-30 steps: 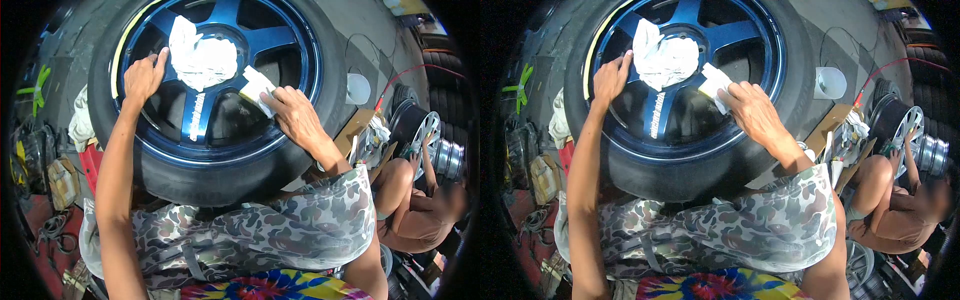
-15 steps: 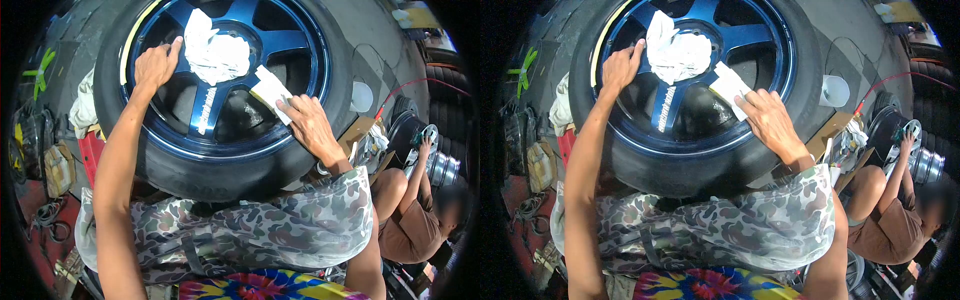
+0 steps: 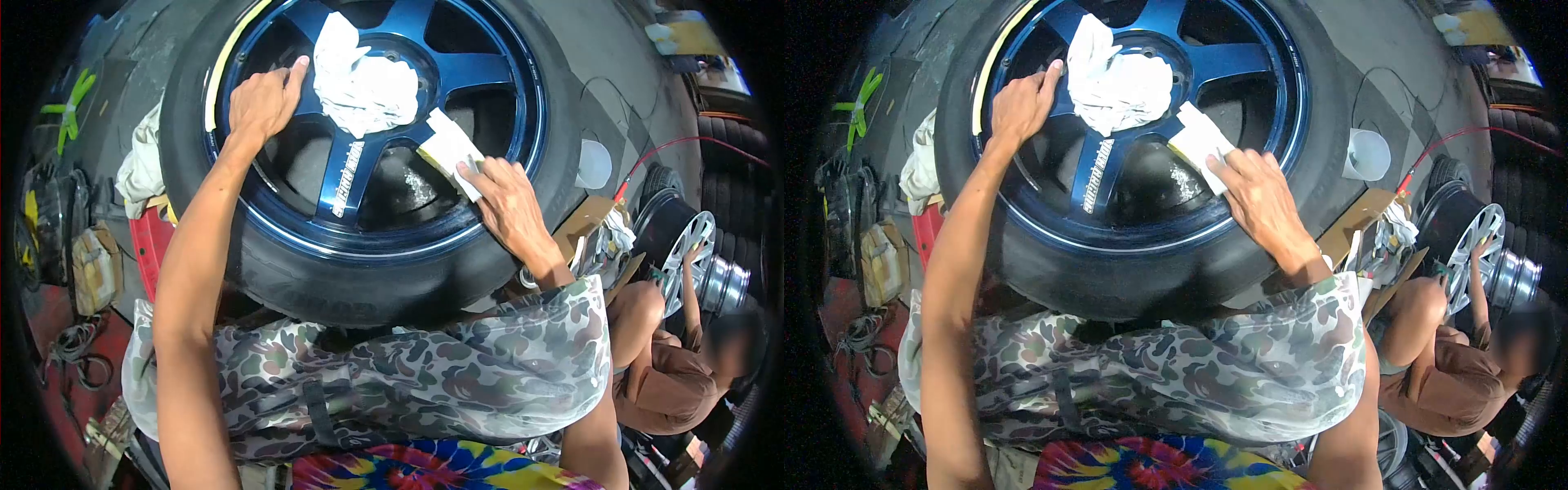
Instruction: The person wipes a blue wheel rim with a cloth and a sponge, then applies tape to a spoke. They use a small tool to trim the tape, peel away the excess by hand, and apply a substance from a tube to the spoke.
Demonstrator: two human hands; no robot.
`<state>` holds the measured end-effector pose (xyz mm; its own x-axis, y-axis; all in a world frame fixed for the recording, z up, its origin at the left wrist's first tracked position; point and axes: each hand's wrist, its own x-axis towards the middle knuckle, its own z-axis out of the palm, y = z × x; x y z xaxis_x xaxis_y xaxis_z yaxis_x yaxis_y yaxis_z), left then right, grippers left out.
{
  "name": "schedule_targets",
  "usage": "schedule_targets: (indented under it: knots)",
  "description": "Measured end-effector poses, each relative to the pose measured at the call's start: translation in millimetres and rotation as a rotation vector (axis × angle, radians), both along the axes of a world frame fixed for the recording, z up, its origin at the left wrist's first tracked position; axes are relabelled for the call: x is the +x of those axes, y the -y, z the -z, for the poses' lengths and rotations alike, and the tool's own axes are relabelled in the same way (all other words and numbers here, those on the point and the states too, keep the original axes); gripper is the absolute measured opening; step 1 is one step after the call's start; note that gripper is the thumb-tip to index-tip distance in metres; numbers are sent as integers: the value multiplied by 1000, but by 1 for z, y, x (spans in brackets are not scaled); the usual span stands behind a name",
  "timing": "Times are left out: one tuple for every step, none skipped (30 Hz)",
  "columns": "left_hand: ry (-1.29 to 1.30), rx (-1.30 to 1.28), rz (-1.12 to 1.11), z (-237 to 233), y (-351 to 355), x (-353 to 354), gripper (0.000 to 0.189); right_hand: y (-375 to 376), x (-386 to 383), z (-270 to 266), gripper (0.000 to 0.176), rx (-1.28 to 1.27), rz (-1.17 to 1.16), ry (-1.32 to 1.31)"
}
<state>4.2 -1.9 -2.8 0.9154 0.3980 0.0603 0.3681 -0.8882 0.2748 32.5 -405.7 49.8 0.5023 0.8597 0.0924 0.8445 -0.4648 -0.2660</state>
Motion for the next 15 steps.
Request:
schedule_targets:
  knots:
    - [-6,-10,-2,-3,1,1,76,3,1,-1,50,-15,-8,0]
    - [-13,-19,-3,-3,4,1,77,6,1,-2,54,-29,-14,-1]
    - [-3,-16,-13,0,3,1,77,10,-2,-3,58,-45,-10,-5]
    - [14,-30,-12,2,2,2,78,7,-1,-2,58,-47,-5,-4]
    - [13,-31,-7,4,2,2,78,-1,2,1,58,-16,-9,13]
    - [12,-28,-2,1,2,2,78,-7,4,3,59,19,-13,29]
    - [12,-21,3,-2,2,2,78,-5,1,7,60,72,-11,4]
    - [6,-17,2,-2,4,-1,78,-3,-1,6,60,78,-19,1]
    - [-16,-10,-5,-4,4,-1,77,3,-4,4,60,23,-20,-14]
    - [-18,-16,-8,-3,2,0,77,8,-6,2,60,-38,-19,-26]
    - [-38,-15,-16,-1,0,2,76,10,-2,-2,60,-58,-32,-5]
    - [-62,-15,-14,1,1,3,75,8,-2,0,60,-66,-25,-10]
    - [-38,-1,-25,2,2,3,75,-1,0,3,61,-2,-37,-14]
    - [-34,5,-26,3,2,4,75,-8,3,5,61,71,-55,-16]
    - [-12,14,-9,-1,4,2,77,-10,3,5,61,82,-59,-14]
